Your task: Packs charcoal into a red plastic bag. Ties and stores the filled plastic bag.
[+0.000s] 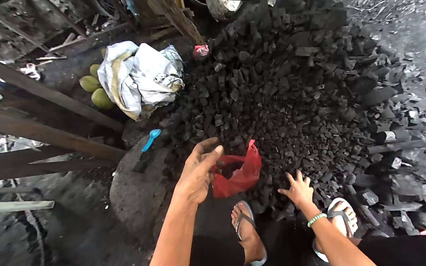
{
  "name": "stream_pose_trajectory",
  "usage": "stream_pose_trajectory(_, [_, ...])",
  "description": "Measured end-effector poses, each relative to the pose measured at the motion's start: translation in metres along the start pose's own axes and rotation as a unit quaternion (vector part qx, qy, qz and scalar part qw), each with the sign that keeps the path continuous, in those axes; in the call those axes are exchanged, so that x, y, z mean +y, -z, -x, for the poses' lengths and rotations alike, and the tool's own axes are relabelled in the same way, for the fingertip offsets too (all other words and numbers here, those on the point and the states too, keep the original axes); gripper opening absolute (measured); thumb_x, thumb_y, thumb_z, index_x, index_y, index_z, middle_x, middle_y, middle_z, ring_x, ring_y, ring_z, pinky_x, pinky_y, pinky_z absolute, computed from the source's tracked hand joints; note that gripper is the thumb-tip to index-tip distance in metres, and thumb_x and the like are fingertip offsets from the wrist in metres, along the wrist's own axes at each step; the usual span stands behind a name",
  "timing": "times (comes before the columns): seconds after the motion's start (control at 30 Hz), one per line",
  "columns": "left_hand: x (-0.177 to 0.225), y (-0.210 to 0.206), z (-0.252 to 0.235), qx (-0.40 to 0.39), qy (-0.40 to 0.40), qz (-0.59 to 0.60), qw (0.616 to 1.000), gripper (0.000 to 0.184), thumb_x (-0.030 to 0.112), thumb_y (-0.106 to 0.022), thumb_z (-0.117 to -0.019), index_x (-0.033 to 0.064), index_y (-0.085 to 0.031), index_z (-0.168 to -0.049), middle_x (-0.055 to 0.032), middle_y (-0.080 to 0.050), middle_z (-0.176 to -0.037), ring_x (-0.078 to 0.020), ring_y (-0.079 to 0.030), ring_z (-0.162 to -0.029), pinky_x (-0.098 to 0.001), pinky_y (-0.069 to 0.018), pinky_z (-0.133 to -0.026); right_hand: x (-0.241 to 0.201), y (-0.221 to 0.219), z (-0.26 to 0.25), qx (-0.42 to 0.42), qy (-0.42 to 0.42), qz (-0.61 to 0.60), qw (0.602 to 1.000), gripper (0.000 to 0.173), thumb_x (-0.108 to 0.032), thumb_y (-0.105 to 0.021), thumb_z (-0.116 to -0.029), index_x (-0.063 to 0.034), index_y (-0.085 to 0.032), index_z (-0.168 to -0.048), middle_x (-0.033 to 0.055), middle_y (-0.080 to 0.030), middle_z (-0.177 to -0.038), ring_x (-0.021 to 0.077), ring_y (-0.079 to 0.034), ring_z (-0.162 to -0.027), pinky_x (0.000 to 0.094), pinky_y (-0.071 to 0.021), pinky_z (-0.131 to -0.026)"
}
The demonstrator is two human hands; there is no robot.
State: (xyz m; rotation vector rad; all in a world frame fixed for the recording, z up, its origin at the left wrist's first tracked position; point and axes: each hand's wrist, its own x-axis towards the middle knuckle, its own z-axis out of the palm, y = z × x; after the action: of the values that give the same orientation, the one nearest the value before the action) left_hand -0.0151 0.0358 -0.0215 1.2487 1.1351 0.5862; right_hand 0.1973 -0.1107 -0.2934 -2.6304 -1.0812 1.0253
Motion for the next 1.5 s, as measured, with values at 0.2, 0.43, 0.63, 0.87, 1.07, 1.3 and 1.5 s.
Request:
stream_pose_trajectory(0.2, [-0.005,-0.011,-0.002,-0.026,-0.007,-0.014,1.000,0.041,0.020,-0.055,-0.1031,0.0143,-0.047,-0.143,-0.0030,-0.066,-0.099,-0.0080,-0.063,-0.076,-0.0233,-0.0538,-0.066,0.014,0.026,-0.022,-0.049,0.060,-0.019,0.997,0.062,-0.015,-0.083,-0.0822,-0.0124,-0.062,-0.141,0.0296,-0.039,-0.155,0.0559,-0.048,-0.131,0.0699,-0.0460,-0.099])
stream_pose_trajectory(0.43, [-0.012,-0.033,0.004,-0.121,-0.078,0.013,0.989,0.056,0.013,-0.064,-0.0936,0.0138,-0.045,-0.147,-0.0035,-0.065,-0.111,-0.0070,-0.063,-0.077,-0.0204,-0.0534,-0.063,0.007,0.098,-0.002,0.027,0.132,-0.465,0.875,0.046,0.002,-0.076,-0.0837,0.0000,-0.060,-0.127,0.0214,-0.064,-0.120,0.0311,-0.066,-0.099,0.0507,-0.0574,-0.084])
stream_pose_trajectory(0.63, [-0.018,-0.047,0.001,-0.140,-0.063,0.048,0.987,0.062,0.019,-0.060,-0.0960,0.0181,-0.035,-0.153,-0.0071,-0.063,-0.120,-0.0111,-0.066,-0.082,-0.0257,-0.0564,-0.067,-0.069,0.152,0.060,0.183,0.357,-0.595,0.696,0.049,-0.004,-0.077,-0.0775,-0.0172,-0.060,-0.122,-0.0063,-0.068,-0.114,0.0047,-0.068,-0.095,0.0265,-0.0617,-0.080])
stream_pose_trajectory(0.87, [-0.049,-0.051,-0.024,-0.096,0.033,-0.008,0.995,0.056,0.028,-0.059,-0.1034,0.0194,-0.036,-0.153,-0.0143,-0.064,-0.112,-0.0184,-0.062,-0.081,-0.0352,-0.0529,-0.071,-0.092,0.051,0.042,0.000,0.384,-0.212,0.899,0.036,-0.005,-0.069,-0.0919,-0.0017,-0.069,-0.128,0.0241,-0.052,-0.147,0.0379,-0.055,-0.131,0.0545,-0.0473,-0.108])
stream_pose_trajectory(1.07, [-0.049,-0.042,-0.027,-0.129,0.053,-0.013,0.990,0.048,0.032,-0.056,-0.1048,0.0185,-0.042,-0.149,-0.0115,-0.065,-0.106,-0.0162,-0.061,-0.078,-0.0327,-0.0520,-0.067,-0.105,0.078,0.027,-0.133,0.332,0.052,0.932,0.038,-0.008,-0.054,-0.1029,-0.0160,-0.066,-0.138,0.0182,-0.041,-0.160,0.0431,-0.057,-0.128,0.0627,-0.0469,-0.104])
stream_pose_trajectory(1.3, [-0.051,-0.040,-0.033,-0.147,0.005,-0.400,0.905,0.056,0.027,-0.073,-0.0955,0.0041,-0.054,-0.142,-0.0265,-0.062,-0.128,-0.0395,-0.066,-0.109,-0.0566,-0.0528,-0.094,-0.067,0.142,0.036,-0.057,0.317,0.289,0.901,0.069,-0.064,-0.045,-0.1020,-0.0023,-0.071,-0.121,0.0227,-0.068,-0.126,0.0455,-0.055,-0.130,0.0679,-0.0220,-0.118])
stream_pose_trajectory(1.5, [-0.049,-0.049,-0.017,-0.160,0.107,-0.660,0.726,0.037,0.019,-0.067,-0.0973,-0.0015,-0.064,-0.128,-0.0273,-0.059,-0.135,-0.0432,-0.059,-0.123,-0.0612,-0.0495,-0.095,-0.045,0.167,0.060,0.100,0.478,0.315,0.814,0.023,0.009,-0.071,-0.0844,-0.0015,-0.075,-0.105,0.0177,-0.073,-0.098,0.0408,-0.068,-0.106,0.0689,-0.0381,-0.106])
